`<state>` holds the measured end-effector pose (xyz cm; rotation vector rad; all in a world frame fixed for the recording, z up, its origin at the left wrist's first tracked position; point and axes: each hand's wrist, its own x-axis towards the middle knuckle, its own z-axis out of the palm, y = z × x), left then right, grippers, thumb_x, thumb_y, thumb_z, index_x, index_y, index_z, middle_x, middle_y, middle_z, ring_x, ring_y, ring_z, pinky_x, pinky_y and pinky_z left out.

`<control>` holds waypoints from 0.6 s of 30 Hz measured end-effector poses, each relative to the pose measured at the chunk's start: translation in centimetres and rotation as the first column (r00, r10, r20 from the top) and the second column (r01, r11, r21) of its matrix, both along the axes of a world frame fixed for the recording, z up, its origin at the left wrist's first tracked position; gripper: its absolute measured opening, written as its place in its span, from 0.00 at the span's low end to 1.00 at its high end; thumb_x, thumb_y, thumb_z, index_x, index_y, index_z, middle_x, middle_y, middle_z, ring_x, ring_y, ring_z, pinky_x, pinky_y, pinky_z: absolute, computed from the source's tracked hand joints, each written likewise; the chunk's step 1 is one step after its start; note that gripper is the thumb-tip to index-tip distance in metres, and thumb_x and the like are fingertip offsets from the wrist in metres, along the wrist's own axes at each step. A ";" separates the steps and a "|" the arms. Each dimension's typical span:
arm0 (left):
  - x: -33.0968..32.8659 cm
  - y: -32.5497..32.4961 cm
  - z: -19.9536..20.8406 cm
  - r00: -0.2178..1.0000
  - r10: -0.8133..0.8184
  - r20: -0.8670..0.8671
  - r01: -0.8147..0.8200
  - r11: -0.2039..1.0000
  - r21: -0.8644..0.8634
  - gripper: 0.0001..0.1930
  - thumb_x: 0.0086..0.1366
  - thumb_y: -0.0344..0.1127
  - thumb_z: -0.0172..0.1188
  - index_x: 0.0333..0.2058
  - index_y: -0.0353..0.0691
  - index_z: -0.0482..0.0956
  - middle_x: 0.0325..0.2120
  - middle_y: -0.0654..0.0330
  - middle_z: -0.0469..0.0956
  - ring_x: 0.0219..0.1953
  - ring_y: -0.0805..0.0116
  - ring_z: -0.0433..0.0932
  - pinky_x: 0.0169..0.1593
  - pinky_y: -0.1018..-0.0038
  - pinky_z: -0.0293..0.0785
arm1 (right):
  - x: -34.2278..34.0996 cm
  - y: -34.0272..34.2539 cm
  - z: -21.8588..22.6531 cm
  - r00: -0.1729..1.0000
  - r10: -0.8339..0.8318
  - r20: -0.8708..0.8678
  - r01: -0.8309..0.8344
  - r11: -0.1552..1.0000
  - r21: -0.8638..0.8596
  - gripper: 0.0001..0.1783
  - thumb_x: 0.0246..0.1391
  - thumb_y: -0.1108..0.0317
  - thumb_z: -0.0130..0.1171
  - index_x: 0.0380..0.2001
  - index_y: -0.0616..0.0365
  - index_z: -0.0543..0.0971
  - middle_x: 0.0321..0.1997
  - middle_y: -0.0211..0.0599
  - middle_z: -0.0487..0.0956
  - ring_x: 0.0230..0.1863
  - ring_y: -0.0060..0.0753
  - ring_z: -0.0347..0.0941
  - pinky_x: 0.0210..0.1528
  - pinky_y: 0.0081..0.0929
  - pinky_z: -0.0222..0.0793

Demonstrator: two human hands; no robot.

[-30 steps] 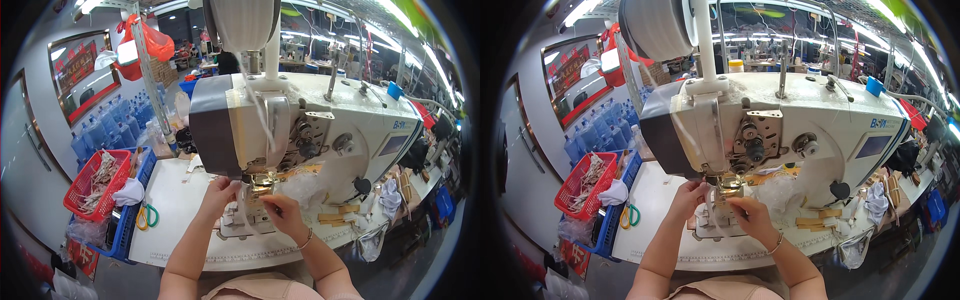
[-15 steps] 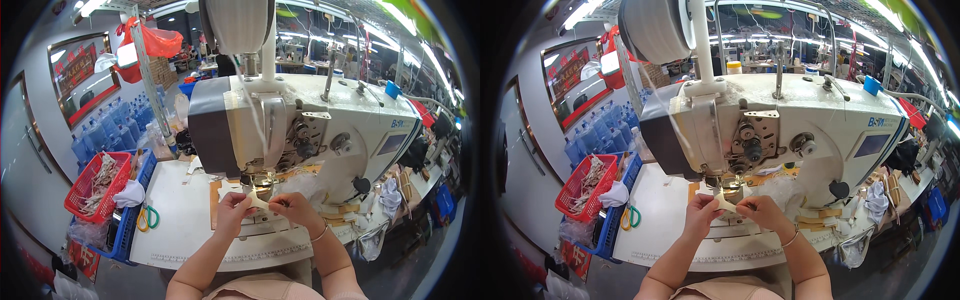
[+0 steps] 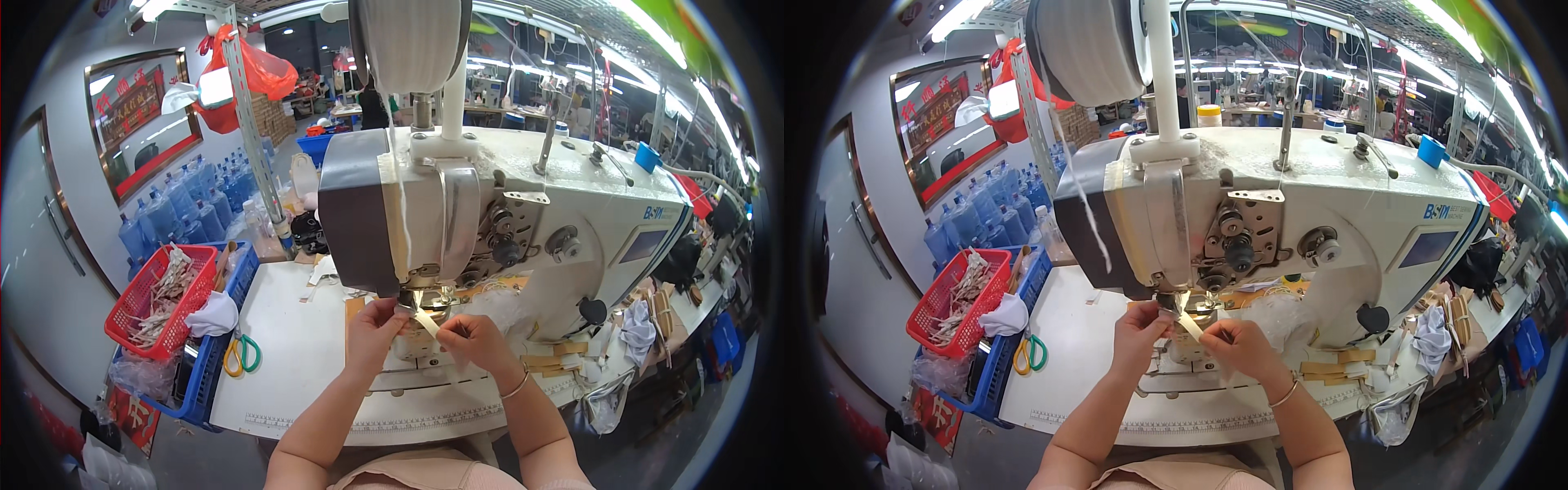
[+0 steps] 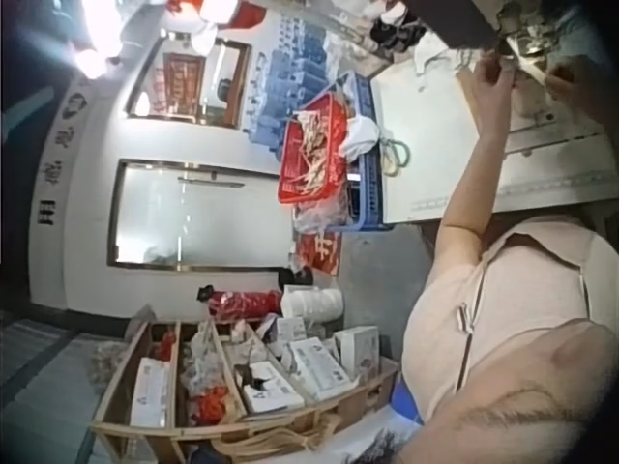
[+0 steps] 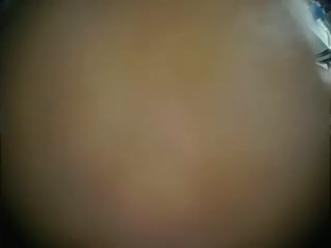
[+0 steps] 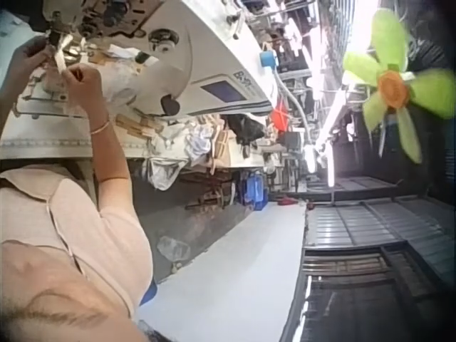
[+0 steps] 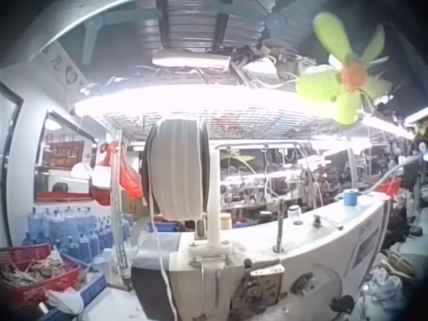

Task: Stitching fabric components of a shoe using an industrial sewing machine.

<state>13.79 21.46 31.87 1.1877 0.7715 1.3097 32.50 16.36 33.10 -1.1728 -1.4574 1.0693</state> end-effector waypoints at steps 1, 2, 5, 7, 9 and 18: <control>0.0 0.2 0.0 1.000 0.028 -0.003 -0.028 0.999 0.018 0.11 0.58 0.27 0.60 0.40 0.33 0.74 0.28 0.60 0.77 0.28 0.76 0.76 0.30 0.82 0.73 | -0.5 -0.1 -0.3 0.998 -0.015 0.059 0.013 1.000 0.028 0.08 0.52 0.66 0.60 0.28 0.61 0.79 0.17 0.20 0.73 0.19 0.09 0.62 0.21 0.13 0.59; 0.0 0.3 -0.1 0.998 0.056 -0.006 -0.056 0.998 0.036 0.11 0.57 0.26 0.60 0.40 0.34 0.74 0.30 0.59 0.77 0.31 0.74 0.77 0.30 0.80 0.73 | -1.0 -0.3 -0.6 0.993 -0.032 0.117 0.025 0.998 0.058 0.08 0.51 0.66 0.60 0.27 0.61 0.79 0.16 0.20 0.71 0.19 0.09 0.61 0.22 0.14 0.59; 0.2 -1.3 -1.2 0.878 0.460 -0.132 -0.260 0.689 0.677 0.13 0.55 0.23 0.60 0.41 0.37 0.74 0.36 0.56 0.76 0.37 0.68 0.77 0.33 0.77 0.75 | -3.4 -1.3 -0.7 0.988 -0.109 0.108 0.103 0.993 0.065 0.09 0.50 0.66 0.62 0.27 0.62 0.78 0.17 0.21 0.70 0.19 0.11 0.60 0.21 0.16 0.59; -1.5 -2.7 -2.2 0.785 0.558 -0.267 0.006 0.425 0.905 0.15 0.51 0.21 0.61 0.40 0.38 0.77 0.40 0.55 0.74 0.42 0.61 0.76 0.40 0.74 0.76 | -3.1 -1.7 -1.4 0.997 -0.053 0.063 0.048 0.996 0.071 0.08 0.50 0.68 0.62 0.28 0.62 0.79 0.19 0.19 0.72 0.20 0.09 0.61 0.21 0.12 0.59; -2.0 -4.4 -3.2 0.779 0.546 -0.308 0.154 0.309 0.939 0.15 0.48 0.22 0.63 0.37 0.39 0.80 0.40 0.57 0.75 0.44 0.60 0.75 0.43 0.73 0.76 | -1.9 -2.4 -1.9 0.999 0.041 -0.002 -0.041 0.999 -0.014 0.06 0.52 0.71 0.61 0.30 0.62 0.79 0.22 0.20 0.75 0.23 0.08 0.66 0.23 0.10 0.61; -1.6 -4.4 -3.3 0.766 0.574 -0.288 0.162 0.260 0.952 0.15 0.46 0.22 0.62 0.36 0.36 0.80 0.39 0.59 0.75 0.45 0.59 0.75 0.42 0.73 0.76 | -1.1 -1.8 -1.4 0.995 0.062 -0.080 -0.065 0.997 -0.029 0.10 0.55 0.68 0.58 0.35 0.65 0.78 0.25 0.28 0.78 0.29 0.14 0.74 0.29 0.13 0.68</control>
